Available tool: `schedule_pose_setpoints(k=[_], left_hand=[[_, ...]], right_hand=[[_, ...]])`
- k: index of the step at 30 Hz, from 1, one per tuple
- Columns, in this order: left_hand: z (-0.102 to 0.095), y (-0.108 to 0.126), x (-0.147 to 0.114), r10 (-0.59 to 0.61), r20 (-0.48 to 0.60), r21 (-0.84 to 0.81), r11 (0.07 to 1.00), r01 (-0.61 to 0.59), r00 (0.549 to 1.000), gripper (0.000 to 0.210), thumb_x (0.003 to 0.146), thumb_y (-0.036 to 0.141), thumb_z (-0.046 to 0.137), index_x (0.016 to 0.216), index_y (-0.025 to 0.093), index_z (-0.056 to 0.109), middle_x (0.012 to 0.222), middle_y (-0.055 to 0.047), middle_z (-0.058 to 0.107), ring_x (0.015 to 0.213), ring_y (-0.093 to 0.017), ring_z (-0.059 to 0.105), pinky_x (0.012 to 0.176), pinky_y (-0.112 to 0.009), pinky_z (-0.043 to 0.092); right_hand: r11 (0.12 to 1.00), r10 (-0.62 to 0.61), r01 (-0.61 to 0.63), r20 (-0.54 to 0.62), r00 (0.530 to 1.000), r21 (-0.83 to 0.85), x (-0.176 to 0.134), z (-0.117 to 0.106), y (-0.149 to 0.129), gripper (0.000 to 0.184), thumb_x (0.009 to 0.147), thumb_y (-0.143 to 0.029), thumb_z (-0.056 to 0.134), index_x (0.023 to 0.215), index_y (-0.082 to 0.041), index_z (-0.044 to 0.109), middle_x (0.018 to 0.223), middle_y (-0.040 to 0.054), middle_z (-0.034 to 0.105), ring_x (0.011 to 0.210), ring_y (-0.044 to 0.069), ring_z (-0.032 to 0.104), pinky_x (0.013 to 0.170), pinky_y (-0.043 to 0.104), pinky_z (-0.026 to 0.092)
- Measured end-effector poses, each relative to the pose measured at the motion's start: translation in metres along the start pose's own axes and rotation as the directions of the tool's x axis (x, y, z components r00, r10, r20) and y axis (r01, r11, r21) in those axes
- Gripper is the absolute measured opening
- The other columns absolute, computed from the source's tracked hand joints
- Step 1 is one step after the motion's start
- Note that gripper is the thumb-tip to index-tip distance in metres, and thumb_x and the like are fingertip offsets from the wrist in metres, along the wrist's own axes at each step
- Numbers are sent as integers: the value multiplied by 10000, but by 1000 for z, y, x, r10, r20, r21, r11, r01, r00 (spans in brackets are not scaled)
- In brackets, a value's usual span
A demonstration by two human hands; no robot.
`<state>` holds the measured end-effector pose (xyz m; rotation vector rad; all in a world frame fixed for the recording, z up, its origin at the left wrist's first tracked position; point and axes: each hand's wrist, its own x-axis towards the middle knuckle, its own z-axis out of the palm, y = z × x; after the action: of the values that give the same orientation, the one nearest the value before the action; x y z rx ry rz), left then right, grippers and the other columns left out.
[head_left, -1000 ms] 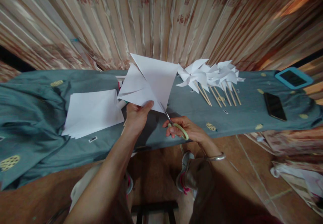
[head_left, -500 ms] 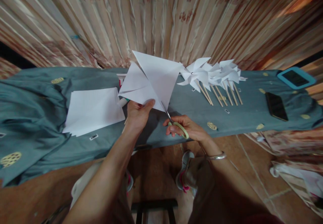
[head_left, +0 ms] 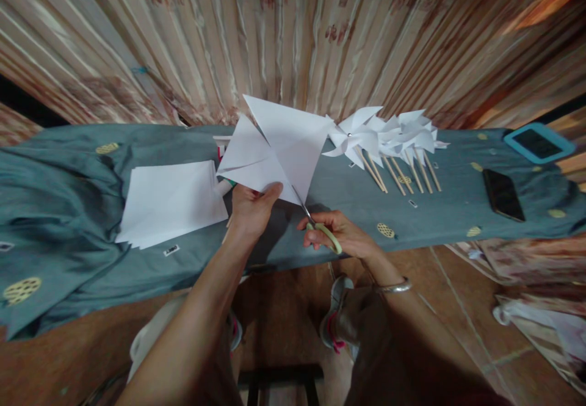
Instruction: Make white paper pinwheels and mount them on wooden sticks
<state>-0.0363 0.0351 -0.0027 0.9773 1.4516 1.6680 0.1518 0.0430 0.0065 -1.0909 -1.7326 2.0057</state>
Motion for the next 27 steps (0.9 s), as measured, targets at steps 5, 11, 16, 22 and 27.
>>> schedule_pose_setpoints(k=[5,11,16,22,27], left_hand=[[0,0,1,15,-12,-28,999,-16,1000,437,636,254,731,1044,126,644,889,-58,728,819,-213,668,798,-333,509],[1,1,1,-4,-16,-61,998,3,1000,444,623,238,726,1046,132,642,869,-52,726,797,-207,669,778,-325,516],[2,4,1,-9,-33,-91,996,6,999,409,605,231,730,995,140,648,828,-38,717,790,-203,663,769,-317,518],[1,5,1,-22,-44,-80,997,18,999,406,604,246,734,984,132,651,831,-50,718,761,-200,658,758,-320,517],[1,5,1,-13,-48,-91,996,9,999,429,606,236,735,1012,126,652,830,-49,719,749,-190,654,737,-306,512]], right_hand=[[1000,5,-4,-20,1000,12,2,1,1,559,612,-632,768,842,-142,630,648,-10,624,513,63,505,494,198,442],[1000,11,-11,-54,998,6,3,3,4,551,610,-624,773,839,-140,641,618,-19,614,502,64,507,485,193,443],[1000,6,-4,-70,998,22,3,3,5,536,582,-604,799,817,-147,644,598,-28,613,480,60,500,463,187,428],[998,35,-30,-91,995,52,4,6,4,537,534,-583,832,788,-150,641,574,-35,614,458,53,492,441,178,416],[998,36,-30,-97,995,53,4,6,4,543,527,-589,831,783,-149,641,563,-37,612,448,51,489,434,176,411]])
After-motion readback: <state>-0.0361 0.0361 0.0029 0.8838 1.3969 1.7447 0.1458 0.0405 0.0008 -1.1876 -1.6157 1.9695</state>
